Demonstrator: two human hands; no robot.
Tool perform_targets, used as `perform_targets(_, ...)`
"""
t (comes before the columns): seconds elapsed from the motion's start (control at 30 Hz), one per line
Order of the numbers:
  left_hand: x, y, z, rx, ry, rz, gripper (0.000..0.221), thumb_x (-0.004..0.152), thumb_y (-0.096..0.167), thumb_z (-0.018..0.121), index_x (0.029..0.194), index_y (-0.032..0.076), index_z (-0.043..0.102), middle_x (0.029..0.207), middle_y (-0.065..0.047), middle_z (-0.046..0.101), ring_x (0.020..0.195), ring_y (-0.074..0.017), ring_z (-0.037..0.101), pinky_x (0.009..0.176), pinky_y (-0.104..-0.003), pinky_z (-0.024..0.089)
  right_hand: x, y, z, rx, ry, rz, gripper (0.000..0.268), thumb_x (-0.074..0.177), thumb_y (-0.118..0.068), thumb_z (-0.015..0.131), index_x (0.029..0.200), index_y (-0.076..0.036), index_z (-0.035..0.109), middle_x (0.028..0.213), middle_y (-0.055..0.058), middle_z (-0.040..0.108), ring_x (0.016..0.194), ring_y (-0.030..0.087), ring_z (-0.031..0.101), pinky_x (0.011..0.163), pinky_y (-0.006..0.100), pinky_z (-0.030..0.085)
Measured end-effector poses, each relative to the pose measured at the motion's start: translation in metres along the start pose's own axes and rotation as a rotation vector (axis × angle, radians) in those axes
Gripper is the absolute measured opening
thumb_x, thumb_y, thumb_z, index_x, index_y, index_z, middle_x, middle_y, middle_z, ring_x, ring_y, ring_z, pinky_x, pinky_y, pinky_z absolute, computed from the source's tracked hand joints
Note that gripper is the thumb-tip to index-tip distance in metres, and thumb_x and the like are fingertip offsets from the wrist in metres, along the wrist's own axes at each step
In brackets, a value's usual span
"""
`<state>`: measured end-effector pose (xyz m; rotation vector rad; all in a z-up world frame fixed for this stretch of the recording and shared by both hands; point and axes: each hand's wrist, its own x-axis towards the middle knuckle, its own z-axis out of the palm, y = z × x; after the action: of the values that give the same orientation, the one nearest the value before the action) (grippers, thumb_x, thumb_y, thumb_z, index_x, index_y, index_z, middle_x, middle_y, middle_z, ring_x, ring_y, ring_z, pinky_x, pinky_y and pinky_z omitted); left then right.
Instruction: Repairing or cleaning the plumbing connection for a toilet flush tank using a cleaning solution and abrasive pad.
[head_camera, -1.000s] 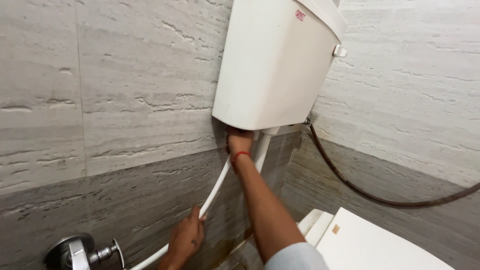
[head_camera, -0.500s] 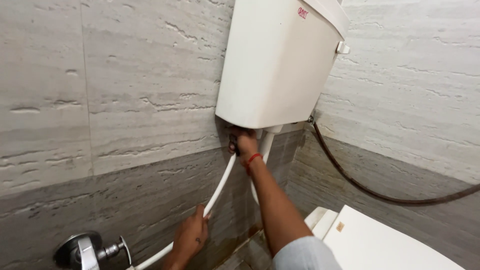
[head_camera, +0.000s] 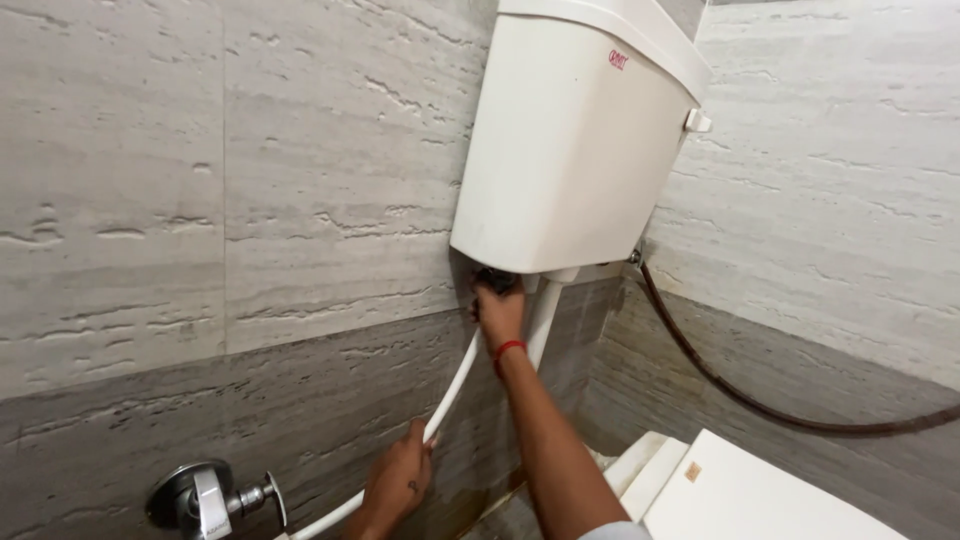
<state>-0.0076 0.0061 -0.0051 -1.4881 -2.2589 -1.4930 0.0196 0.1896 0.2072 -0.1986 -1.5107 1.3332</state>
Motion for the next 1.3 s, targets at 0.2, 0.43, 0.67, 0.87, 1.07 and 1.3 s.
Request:
perform_targets(0.2, -0.001, 0.001, -0.003, -0.012, 0.001, 0.022, 0.021, 0.094, 0.012, 0.054, 0.114, 0.007, 0.050, 0.090, -0.027, 0.072, 0.090, -0.0489, 0.068, 0.076, -0.059, 0.050, -0.028, -0.005, 0.016, -0.218, 0.319, -0.117, 0.030, 0.086, -0.018, 0.079, 0.105, -0.001, 0.062, 0.075, 0.009, 0.070, 0.052, 0.015, 0.062, 0.045, 0.030, 0.049)
perform_targets(0.43, 0.000, 0.000, 0.001, 0.041, -0.009, 0.006, 0.020, 0.095, 0.013, 0.055, 0.112, 0.007, 0.049, 0.091, -0.028, 0.071, 0.090, -0.0496, 0.067, 0.077, -0.059, 0.049, -0.056, 0.061, -0.011, -0.082, 0.107, 0.004, 0.025, 0.096, -0.018, 0.061, 0.116, -0.004, 0.057, 0.079, 0.008, 0.069, 0.051, 0.016, 0.061, 0.047, 0.033, 0.049)
perform_targets(0.67, 0.000, -0.002, -0.003, 0.011, -0.033, 0.005, 0.022, 0.095, 0.011, 0.053, 0.116, 0.006, 0.050, 0.097, -0.026, 0.073, 0.093, -0.0472, 0.068, 0.079, -0.057, 0.051, -0.080, 0.083, -0.035, -0.584, 0.086, -0.030, 0.043, 0.111, -0.036, 0.057, 0.123, 0.005, 0.063, 0.106, 0.021, 0.072, 0.094, 0.034, 0.070, 0.087, 0.045, 0.055)
perform_targets(0.87, 0.002, -0.001, -0.005, 0.009, -0.018, -0.005, 0.025, 0.094, 0.009, 0.053, 0.119, 0.005, 0.050, 0.101, -0.025, 0.073, 0.095, -0.0464, 0.069, 0.080, -0.056, 0.052, -0.076, 0.009, -0.010, -0.331, 0.059, -0.262, 0.080, 0.109, -0.041, 0.062, 0.158, 0.001, 0.015, 0.160, 0.026, 0.021, 0.144, 0.037, 0.023, 0.113, 0.045, 0.023)
perform_targets(1.07, -0.005, 0.004, -0.009, 0.010, 0.008, 0.037, 0.023, 0.093, 0.008, 0.054, 0.116, 0.005, 0.053, 0.101, -0.026, 0.072, 0.095, -0.0470, 0.068, 0.080, -0.056, 0.052, -0.057, 0.042, 0.008, -0.389, 0.126, 0.280, 0.059, 0.106, -0.036, 0.056, 0.145, 0.005, 0.044, 0.126, 0.039, 0.065, 0.115, 0.048, 0.066, 0.094, 0.051, 0.053)
perform_targets(1.3, 0.006, -0.023, 0.009, 0.051, -0.006, -0.013, 0.026, 0.092, 0.009, 0.054, 0.118, 0.004, 0.053, 0.099, -0.028, 0.070, 0.096, -0.0489, 0.065, 0.082, -0.059, 0.049, -0.141, 0.084, 0.018, -0.425, 0.177, -0.009, 0.042, 0.098, -0.033, 0.058, 0.129, -0.007, 0.045, 0.099, 0.022, 0.069, 0.089, 0.038, 0.069, 0.077, 0.047, 0.052)
